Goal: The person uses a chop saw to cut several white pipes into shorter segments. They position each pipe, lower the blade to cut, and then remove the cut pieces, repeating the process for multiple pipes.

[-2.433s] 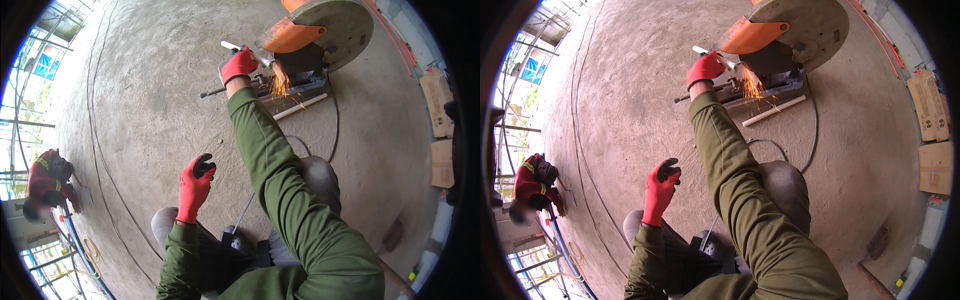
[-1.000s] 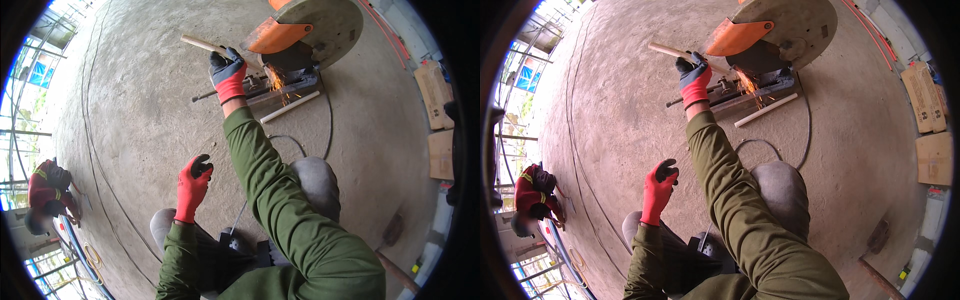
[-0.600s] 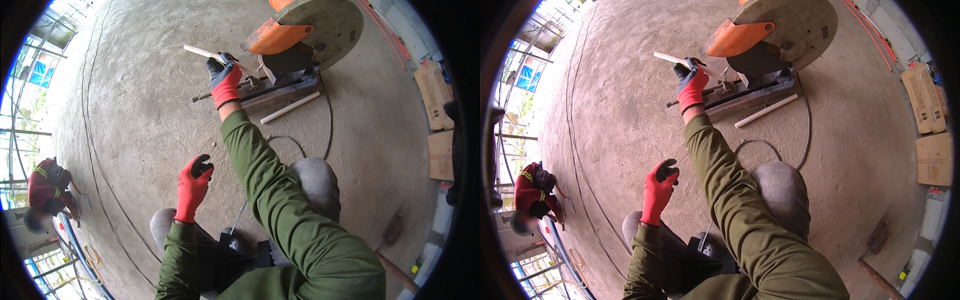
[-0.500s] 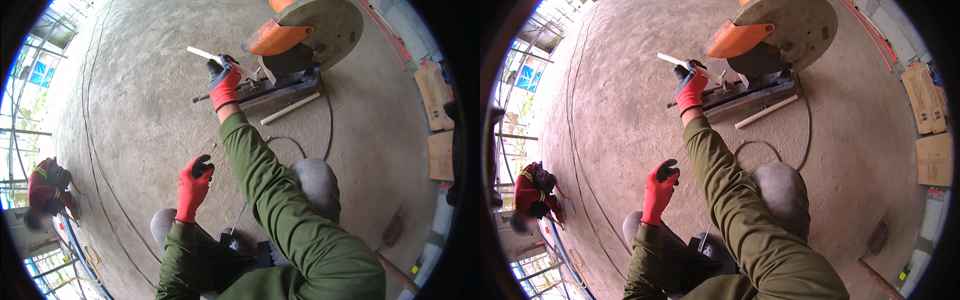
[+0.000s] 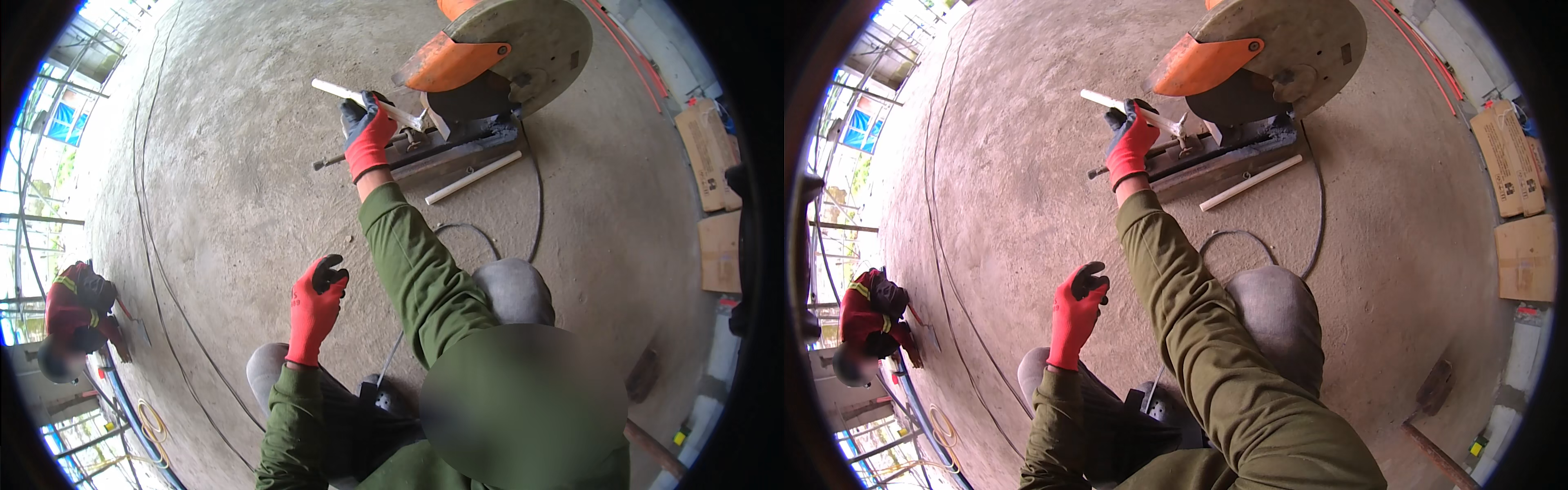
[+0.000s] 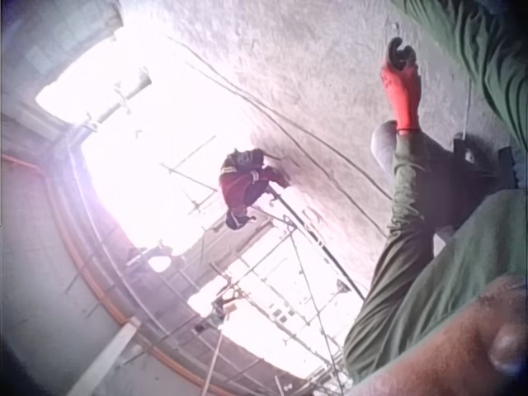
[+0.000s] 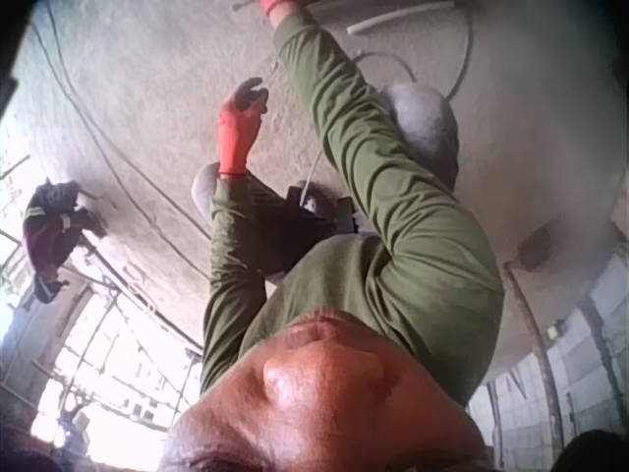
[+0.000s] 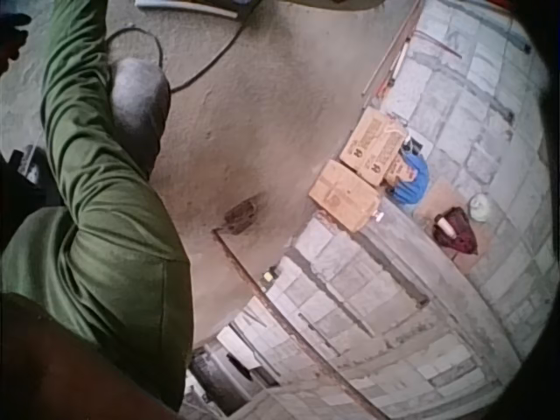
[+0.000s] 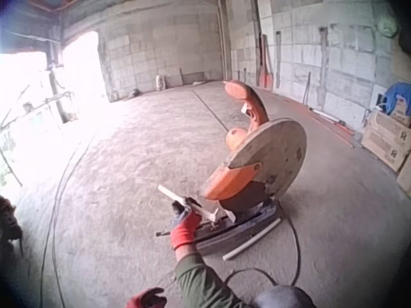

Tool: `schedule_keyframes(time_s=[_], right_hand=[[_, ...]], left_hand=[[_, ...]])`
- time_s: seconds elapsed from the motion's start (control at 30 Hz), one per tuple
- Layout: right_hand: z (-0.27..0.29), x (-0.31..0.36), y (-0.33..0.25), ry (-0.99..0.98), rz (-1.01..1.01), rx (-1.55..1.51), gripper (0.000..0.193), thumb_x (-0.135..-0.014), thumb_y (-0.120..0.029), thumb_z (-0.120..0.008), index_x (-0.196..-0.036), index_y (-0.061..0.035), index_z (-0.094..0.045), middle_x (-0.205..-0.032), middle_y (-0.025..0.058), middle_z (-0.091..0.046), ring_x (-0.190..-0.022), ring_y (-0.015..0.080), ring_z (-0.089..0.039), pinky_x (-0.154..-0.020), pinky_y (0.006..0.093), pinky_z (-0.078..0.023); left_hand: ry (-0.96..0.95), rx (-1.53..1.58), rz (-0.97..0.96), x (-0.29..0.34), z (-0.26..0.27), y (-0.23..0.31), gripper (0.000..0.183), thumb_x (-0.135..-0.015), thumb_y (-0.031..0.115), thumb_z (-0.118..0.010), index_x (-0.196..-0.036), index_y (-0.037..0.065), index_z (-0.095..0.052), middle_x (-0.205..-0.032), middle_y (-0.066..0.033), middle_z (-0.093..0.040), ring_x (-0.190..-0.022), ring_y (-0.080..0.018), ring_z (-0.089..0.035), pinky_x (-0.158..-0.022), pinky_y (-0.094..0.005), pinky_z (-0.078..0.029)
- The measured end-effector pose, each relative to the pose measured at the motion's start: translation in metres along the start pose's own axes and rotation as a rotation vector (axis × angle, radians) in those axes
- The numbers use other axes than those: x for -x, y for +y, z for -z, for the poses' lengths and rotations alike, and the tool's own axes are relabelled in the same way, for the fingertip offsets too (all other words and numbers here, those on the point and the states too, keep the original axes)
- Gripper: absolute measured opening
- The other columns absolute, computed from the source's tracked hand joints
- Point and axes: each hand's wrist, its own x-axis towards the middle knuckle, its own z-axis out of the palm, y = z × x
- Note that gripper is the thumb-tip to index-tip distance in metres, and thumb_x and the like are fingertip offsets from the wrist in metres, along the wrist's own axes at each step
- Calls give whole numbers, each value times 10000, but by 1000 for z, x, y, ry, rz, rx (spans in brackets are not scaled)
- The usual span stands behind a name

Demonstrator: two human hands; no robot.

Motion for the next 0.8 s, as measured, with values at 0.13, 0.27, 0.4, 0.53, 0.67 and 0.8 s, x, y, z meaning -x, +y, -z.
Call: schedule_keyframes(time_s=[0.13, 0.27, 0.4, 0.53, 0.67, 0.8], right_hand=[[0, 0, 0, 36, 4, 0, 221, -887, -81, -741, -1049, -7, -609, -954, 134, -632, -744, 263, -655, -654, 393, -631], [-1, -1, -1, 101, 49, -29, 226, -888, -84, -744, -1050, -5, -608, -963, 137, -633, -743, 262, -653, -637, 399, -615], [-1, 3, -4, 100, -4, -21, 215, -884, -85, -740, -1050, -14, -624, -931, 123, -641, -729, 251, -654, -626, 386, -606], [6, -3, -11, -109, -137, 32, 160, -882, -111, -706, -1022, -55, -652, -882, 103, -668, -715, 249, -664, -598, 373, -587], [7, -2, -16, -244, -214, -59, 121, -874, -120, -683, -992, -97, -669, -887, 109, -699, -703, 265, -663, -598, 394, -576], [10, 7, -25, -280, -258, -121, 135, -863, -107, -689, -997, -115, -674, -905, 120, -712, -695, 277, -653, -609, 412, -560]], left_hand=[[0, -4, 4, -1, 1, -2, 357, -933, 101, -704, -1279, 26, -667, -935, -61, -748, -741, -98, -640, -689, -271, -523], [-3, -9, -2, 0, -1, 3, 357, -934, 105, -705, -1280, 24, -666, -927, -59, -745, -734, -101, -642, -687, -273, -525], [0, -16, -8, 0, 0, 0, 358, -933, 108, -706, -1279, 25, -667, -938, -62, -750, -739, -102, -649, -691, -272, -527], [-2, -15, -7, -1, -1, 0, 358, -932, 103, -706, -1279, 28, -668, -951, -67, -755, -746, -102, -653, -697, -270, -529], [-8, -17, 3, -1, -3, 0, 358, -930, 100, -707, -1278, 30, -669, -954, -71, -758, -751, -102, -655, -704, -266, -531], [-1, 7, 2, -1, -4, 0, 350, -938, 77, -691, -1285, 33, -667, -963, -65, -753, -769, -100, -654, -712, -265, -532]])
